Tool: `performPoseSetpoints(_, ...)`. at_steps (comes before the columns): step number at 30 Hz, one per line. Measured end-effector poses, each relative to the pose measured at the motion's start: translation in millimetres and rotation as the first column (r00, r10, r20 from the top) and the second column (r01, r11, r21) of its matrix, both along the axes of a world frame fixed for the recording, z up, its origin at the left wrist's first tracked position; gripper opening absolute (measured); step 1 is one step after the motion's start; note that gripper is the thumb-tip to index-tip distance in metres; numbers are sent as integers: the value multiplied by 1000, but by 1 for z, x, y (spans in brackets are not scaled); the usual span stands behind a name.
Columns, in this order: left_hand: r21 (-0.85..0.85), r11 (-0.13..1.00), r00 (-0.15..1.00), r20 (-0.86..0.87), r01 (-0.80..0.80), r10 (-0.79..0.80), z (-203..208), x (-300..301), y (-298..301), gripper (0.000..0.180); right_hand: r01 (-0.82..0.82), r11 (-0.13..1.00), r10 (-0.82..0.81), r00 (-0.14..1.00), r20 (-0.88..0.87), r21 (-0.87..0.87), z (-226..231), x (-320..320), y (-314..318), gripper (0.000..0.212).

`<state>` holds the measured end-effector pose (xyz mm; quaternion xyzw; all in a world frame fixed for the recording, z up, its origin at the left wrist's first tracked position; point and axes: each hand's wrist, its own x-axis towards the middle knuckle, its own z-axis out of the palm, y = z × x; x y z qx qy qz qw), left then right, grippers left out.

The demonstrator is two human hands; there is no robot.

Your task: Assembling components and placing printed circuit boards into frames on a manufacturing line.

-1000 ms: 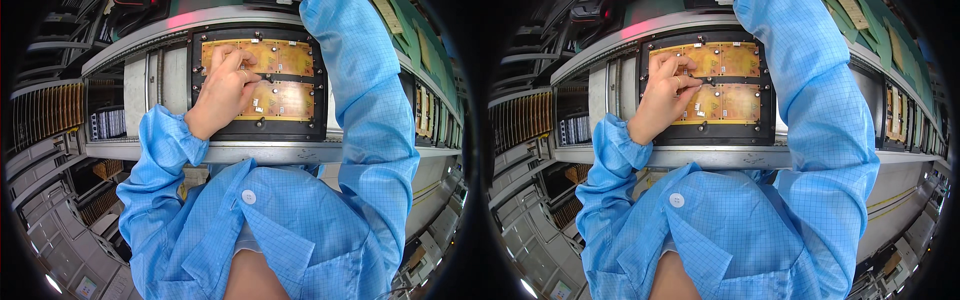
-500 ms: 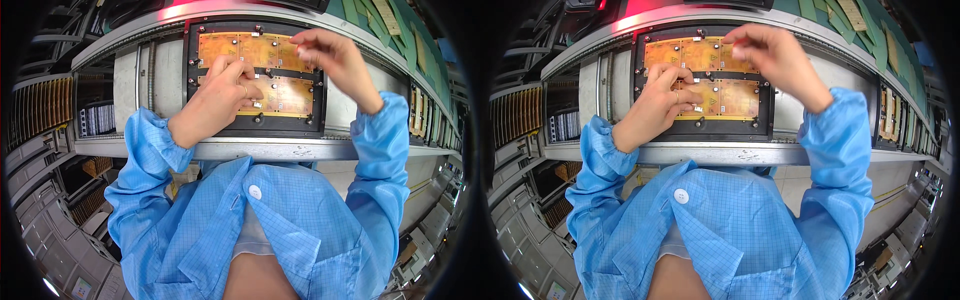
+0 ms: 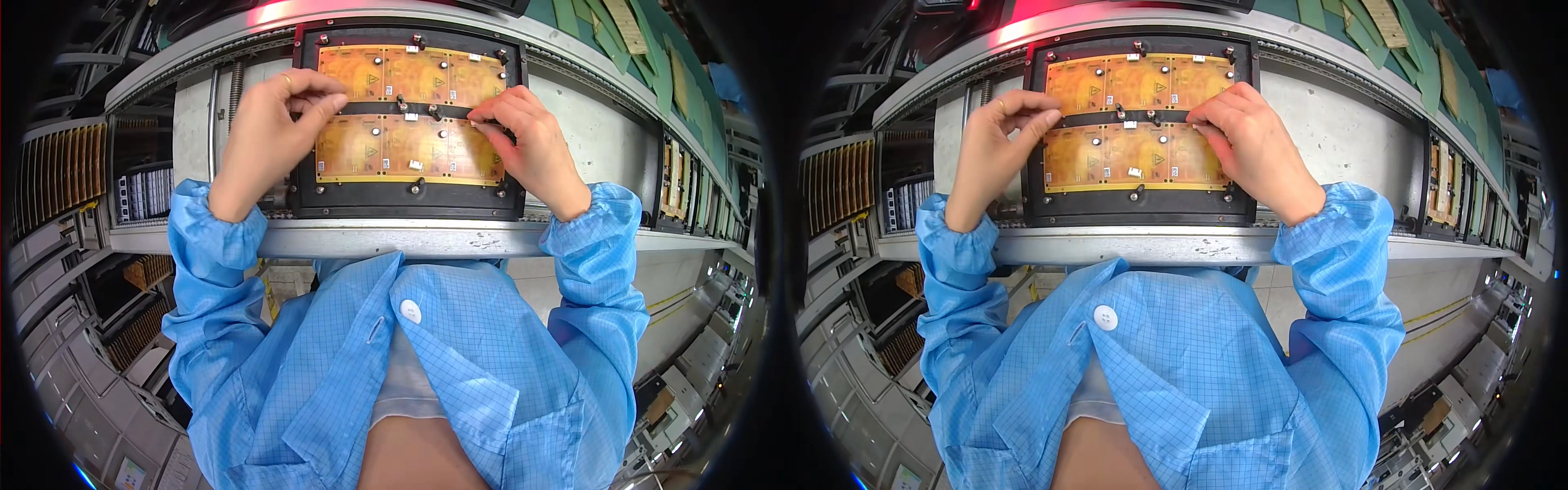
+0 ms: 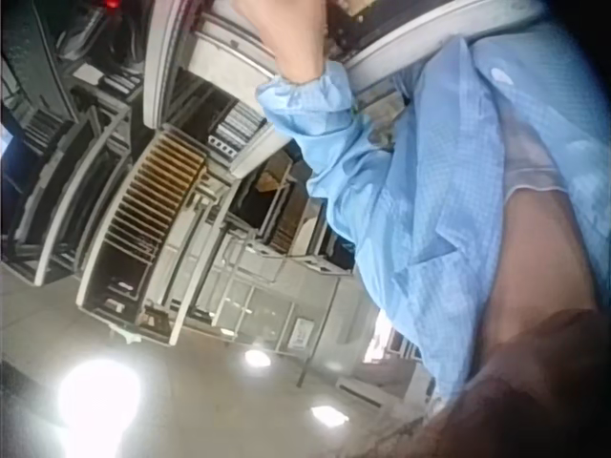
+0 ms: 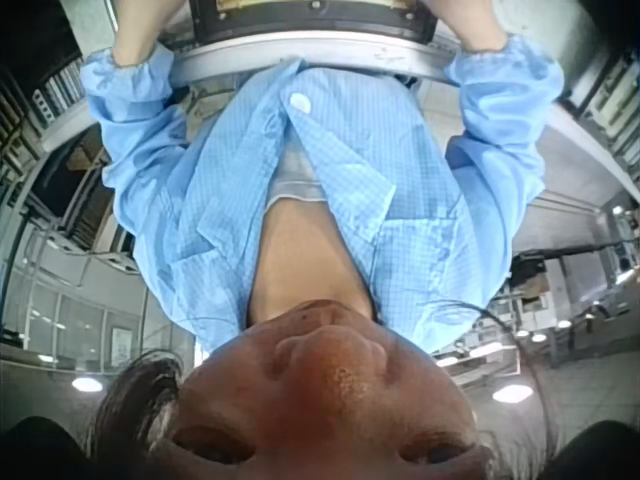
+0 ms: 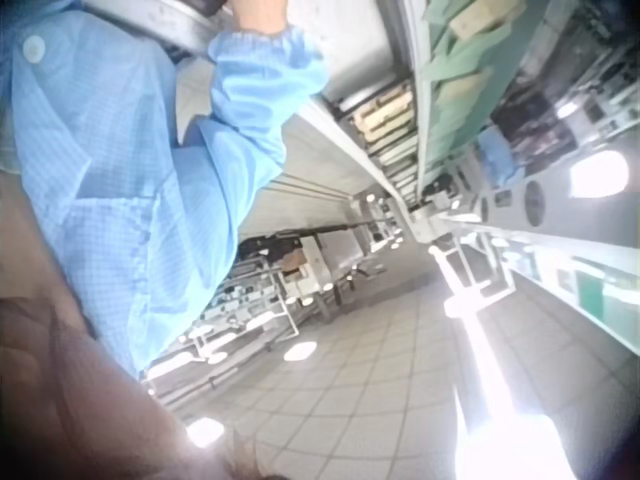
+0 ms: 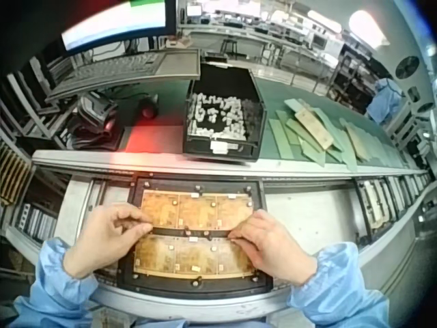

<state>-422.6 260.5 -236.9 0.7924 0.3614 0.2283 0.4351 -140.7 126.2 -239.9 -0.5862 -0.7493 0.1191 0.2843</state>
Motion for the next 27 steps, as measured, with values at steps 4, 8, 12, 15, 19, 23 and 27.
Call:
performPoseSetpoints(4,-139,987,994,58,-83,92,-4,-2,11,14,12,1000,-12,1000,10,-22,0,-3,1,15)
performPoseSetpoints(8,18,997,995,65,-78,77,-11,-3,26,12,24,999,-30,984,174,38,12,-14,1,20)
performPoseSetpoints(12,428,901,996,-72,72,-45,-11,13,41,17,-72,997,75,993,96,-32,22,-34,-5,25)
performPoseSetpoints(15,477,874,995,-72,98,-72,-17,33,49,16,-148,982,142,988,-60,-118,9,-52,-9,31)
performPoseSetpoints(19,492,864,991,-117,110,-59,-18,42,55,15,-147,970,134,988,-76,-193,1,-56,-11,23)
performPoseSetpoints(23,503,856,988,-145,122,-56,-20,42,56,15,-66,985,45,990,-130,-158,1,-55,-12,18)
performPoseSetpoints(27,495,861,989,-134,122,-62,-22,44,57,16,1,986,-30,985,-168,-168,11,-54,-15,20)
